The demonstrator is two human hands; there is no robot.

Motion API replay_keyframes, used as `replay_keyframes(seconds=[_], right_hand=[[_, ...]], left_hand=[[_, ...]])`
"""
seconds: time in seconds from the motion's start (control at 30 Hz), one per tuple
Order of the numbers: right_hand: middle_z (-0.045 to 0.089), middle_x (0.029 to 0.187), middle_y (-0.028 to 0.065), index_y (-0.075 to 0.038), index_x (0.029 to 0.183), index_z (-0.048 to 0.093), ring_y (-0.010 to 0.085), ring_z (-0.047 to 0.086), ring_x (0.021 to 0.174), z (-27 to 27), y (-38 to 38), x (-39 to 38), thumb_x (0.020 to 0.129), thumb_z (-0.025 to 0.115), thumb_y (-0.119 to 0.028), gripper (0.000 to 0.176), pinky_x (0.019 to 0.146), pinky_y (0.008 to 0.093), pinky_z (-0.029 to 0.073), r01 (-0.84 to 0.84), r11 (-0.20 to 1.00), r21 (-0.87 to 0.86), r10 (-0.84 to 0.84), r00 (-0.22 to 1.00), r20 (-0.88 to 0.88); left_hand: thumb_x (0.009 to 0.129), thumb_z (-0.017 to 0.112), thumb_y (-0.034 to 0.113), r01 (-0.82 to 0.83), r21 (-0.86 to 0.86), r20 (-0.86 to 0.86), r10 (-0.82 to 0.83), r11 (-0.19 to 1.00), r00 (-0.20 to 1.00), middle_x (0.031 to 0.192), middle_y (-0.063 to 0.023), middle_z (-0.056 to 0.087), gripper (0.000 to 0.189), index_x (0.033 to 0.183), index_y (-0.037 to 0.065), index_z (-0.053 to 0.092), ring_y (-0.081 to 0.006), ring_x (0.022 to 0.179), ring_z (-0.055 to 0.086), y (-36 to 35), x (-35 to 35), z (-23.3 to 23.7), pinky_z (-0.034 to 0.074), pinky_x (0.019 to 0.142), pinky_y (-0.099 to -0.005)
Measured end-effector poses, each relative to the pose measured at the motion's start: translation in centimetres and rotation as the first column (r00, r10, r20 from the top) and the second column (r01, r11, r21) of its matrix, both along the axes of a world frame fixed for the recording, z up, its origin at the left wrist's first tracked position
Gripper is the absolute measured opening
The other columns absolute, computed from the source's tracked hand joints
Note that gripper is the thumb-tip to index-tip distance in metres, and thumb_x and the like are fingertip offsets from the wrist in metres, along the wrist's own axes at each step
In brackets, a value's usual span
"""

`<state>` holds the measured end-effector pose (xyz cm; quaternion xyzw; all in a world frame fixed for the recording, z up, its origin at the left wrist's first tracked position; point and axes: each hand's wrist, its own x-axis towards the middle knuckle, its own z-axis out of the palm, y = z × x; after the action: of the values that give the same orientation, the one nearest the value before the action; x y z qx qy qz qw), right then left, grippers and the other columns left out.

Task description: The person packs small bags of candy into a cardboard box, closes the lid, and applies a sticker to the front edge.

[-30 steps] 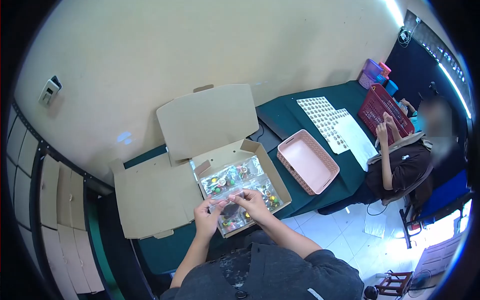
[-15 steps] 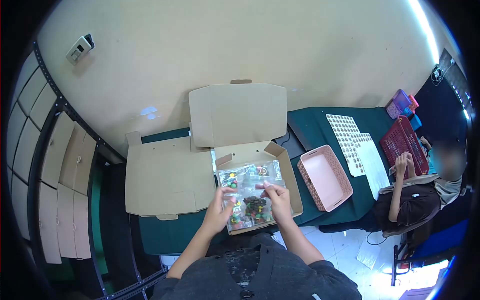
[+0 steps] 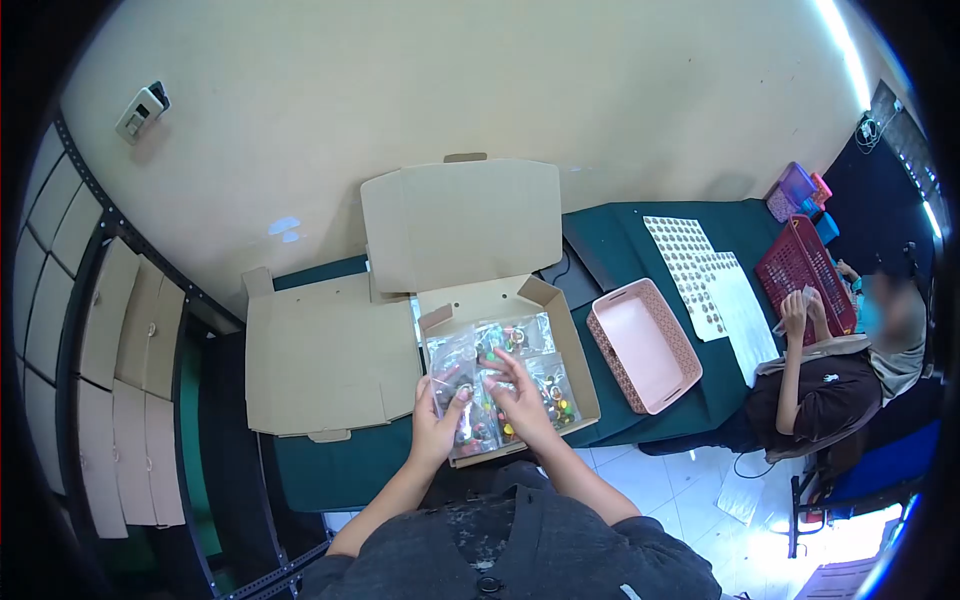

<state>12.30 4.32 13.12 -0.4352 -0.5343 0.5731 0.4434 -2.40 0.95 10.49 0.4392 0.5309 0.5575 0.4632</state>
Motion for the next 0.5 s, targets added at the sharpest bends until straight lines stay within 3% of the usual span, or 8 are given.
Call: replay_keyframes(seconds=[0.03, 0.07, 0.13, 0.17, 0.2, 0.27, 0.4, 0.5], right_hand=[[0.046, 0.126, 0.0131, 0.0, 0.134, 0.029, 0.0164, 0.051, 0.106, -1.0, 0.1, 0.0, 0.087, 0.057, -0.015, 0.056, 0.087, 0.028, 0.042, -0.086, 0.995, -0.044, 0.084, 0.996, -0.029], [0.046, 0.126, 0.0131, 0.0, 0.134, 0.029, 0.0164, 0.051, 0.106, -1.4, -0.1, 0.0, 0.087, 0.057, -0.015, 0.056, 0.087, 0.028, 0.042, -0.091, 0.995, -0.04, 0.089, 0.995, -0.033], [0.048, 0.125, 0.0155, 0.002, 0.131, 0.033, 0.0189, 0.052, 0.107, -1.3, -0.2, -0.3, 0.086, 0.058, -0.011, 0.053, 0.087, 0.0288, 0.045, -0.181, 0.959, -0.217, 0.124, 0.959, -0.253], [0.05, 0.123, 0.0161, 0.003, 0.13, 0.035, 0.0179, 0.054, 0.105, -0.9, -0.3, -0.1, 0.086, 0.058, -0.009, 0.051, 0.085, 0.0274, 0.047, -0.177, 0.947, -0.269, 0.085, 0.943, -0.322], [0.05, 0.123, 0.0161, 0.003, 0.13, 0.035, 0.0179, 0.054, 0.105, -1.0, -0.1, 0.2, 0.086, 0.058, -0.009, 0.051, 0.085, 0.0274, 0.047, -0.182, 0.946, -0.267, 0.09, 0.942, -0.322], [0.053, 0.12, 0.015, 0.002, 0.128, 0.039, 0.0163, 0.056, 0.102, -1.7, 0.4, 0.9, 0.086, 0.058, -0.007, 0.047, 0.083, 0.0266, 0.047, -0.262, 0.903, -0.341, 0.12, 0.915, -0.384], [0.059, 0.111, 0.0105, 0.002, 0.122, 0.047, 0.014, 0.057, 0.097, -1.6, -0.1, 0.6, 0.086, 0.058, -0.01, 0.039, 0.083, 0.0263, 0.047, -0.233, 0.912, -0.338, 0.105, 0.928, -0.357], [0.06, 0.107, 0.0073, 0.001, 0.118, 0.052, 0.0113, 0.057, 0.091, -2.2, -0.5, 0.5, 0.086, 0.059, -0.013, 0.035, 0.079, 0.0244, 0.046, -0.238, 0.915, -0.326, 0.122, 0.933, -0.34]], left_hand=[[0.087, 0.057, 0.011, 0.015, -0.096, 0.17, 0.002, 0.995, 0.985, 0.089, -0.0044, 0.055, 0.038, 0.122, 0.001, 0.047, -0.01, 0.075, 0.053, -0.2, 0.3, 0.5, 0.045, 0.073, -0.0223], [0.087, 0.057, 0.011, 0.009, -0.092, 0.165, 0.006, 0.996, 0.986, 0.089, -0.0044, 0.055, 0.038, 0.122, 0.001, 0.047, -0.01, 0.075, 0.053, -0.2, 0.4, 0.7, 0.045, 0.073, -0.0223], [0.088, 0.057, 0.014, 0.115, -0.072, 0.245, -0.094, 0.991, 0.965, 0.089, -0.004, 0.058, 0.037, 0.12, 0.001, 0.046, -0.0054, 0.065, 0.054, -0.3, 0.4, 1.2, 0.044, 0.054, -0.0185], [0.088, 0.057, 0.013, 0.058, 0.002, 0.279, -0.056, 0.998, 0.959, 0.098, -0.0074, 0.058, 0.041, 0.124, 0.0, 0.044, -0.0101, 0.084, 0.057, 0.0, 0.9, 1.5, 0.048, 0.07, -0.0223], [0.088, 0.057, 0.013, 0.053, 0.004, 0.278, -0.052, 0.999, 0.959, 0.098, -0.0074, 0.058, 0.041, 0.124, 0.0, 0.044, -0.0101, 0.084, 0.057, 0.0, 0.7, 1.6, 0.048, 0.07, -0.0223], [0.087, 0.057, 0.011, 0.133, -0.074, 0.309, -0.104, 0.988, 0.945, 0.106, -0.0097, 0.057, 0.044, 0.127, -0.001, 0.041, -0.0139, 0.097, 0.054, 0.0, 0.1, 1.6, 0.046, 0.082, -0.0258], [0.087, 0.058, 0.01, 0.085, -0.011, 0.29, -0.078, 0.996, 0.954, 0.106, -0.009, 0.057, 0.045, 0.127, -0.001, 0.041, -0.0128, 0.095, 0.055, 0.0, 0.0, 0.3, 0.046, 0.081, -0.0252], [0.085, 0.061, 0.014, 0.188, -0.023, 0.227, -0.179, 0.982, 0.957, 0.103, -0.0085, 0.057, 0.05, 0.128, 0.0, 0.04, -0.0117, 0.094, 0.054, -0.1, -0.2, 0.5, 0.045, 0.081, -0.025]])
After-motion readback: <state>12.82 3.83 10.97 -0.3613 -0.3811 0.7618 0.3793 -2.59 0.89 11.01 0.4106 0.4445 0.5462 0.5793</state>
